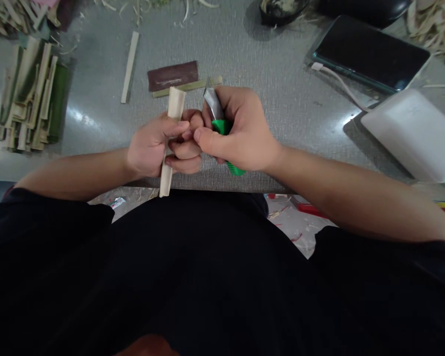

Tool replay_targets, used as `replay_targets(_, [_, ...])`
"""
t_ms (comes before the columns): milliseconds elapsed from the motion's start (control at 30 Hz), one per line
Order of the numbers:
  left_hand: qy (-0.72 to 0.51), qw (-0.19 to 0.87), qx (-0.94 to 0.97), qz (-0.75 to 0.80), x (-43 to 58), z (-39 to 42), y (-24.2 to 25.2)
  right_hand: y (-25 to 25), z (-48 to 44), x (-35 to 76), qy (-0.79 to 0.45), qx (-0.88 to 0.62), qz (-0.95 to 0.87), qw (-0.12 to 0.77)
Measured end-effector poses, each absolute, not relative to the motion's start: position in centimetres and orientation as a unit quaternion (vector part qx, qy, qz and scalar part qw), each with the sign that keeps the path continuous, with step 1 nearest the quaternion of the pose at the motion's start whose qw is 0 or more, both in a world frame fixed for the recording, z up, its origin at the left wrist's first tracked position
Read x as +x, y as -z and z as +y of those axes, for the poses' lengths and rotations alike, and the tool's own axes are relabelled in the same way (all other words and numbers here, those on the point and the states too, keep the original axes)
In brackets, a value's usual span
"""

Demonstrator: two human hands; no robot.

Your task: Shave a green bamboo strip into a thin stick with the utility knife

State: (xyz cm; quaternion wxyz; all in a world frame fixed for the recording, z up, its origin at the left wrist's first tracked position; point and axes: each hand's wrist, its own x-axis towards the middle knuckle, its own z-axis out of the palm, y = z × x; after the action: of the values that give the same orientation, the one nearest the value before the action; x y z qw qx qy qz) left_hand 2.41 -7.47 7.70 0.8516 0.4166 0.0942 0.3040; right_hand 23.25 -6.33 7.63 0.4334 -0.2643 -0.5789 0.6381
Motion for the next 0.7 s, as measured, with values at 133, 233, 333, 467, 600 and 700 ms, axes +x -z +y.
replay_targets(133, [-0.284,0.847,0.440,0.088,2.3,-7.3,-7.9,-7.8,-6.5,23.2,-0.629,-0.268,-0.584,0.438])
replay_targets(233, [-0.286,0.845,0.444,0.087,2.2,-7.3,-7.8,-7.6,-6.6,23.1,-0.619,-0.263,-0.588,0.450])
replay_targets(333, [-0.284,0.840,0.453,0.086,2.2,-7.3,-7.8,-7.4,-6.7,23.2,-0.614,-0.243,-0.592,0.463])
replay_targets(467, [-0.287,0.838,0.454,0.096,2.2,-7.3,-7.8,-7.4,-6.8,23.2,-0.613,-0.246,-0.588,0.467])
replay_targets(600, [-0.282,0.847,0.440,0.096,2.0,-7.2,-8.1,-7.9,-6.8,23.2,-0.625,-0.261,-0.582,0.450])
replay_targets(700, [-0.254,0.865,0.417,0.112,1.7,-7.1,-8.9,-7.8,-6.5,23.2,-0.628,-0.249,-0.591,0.441])
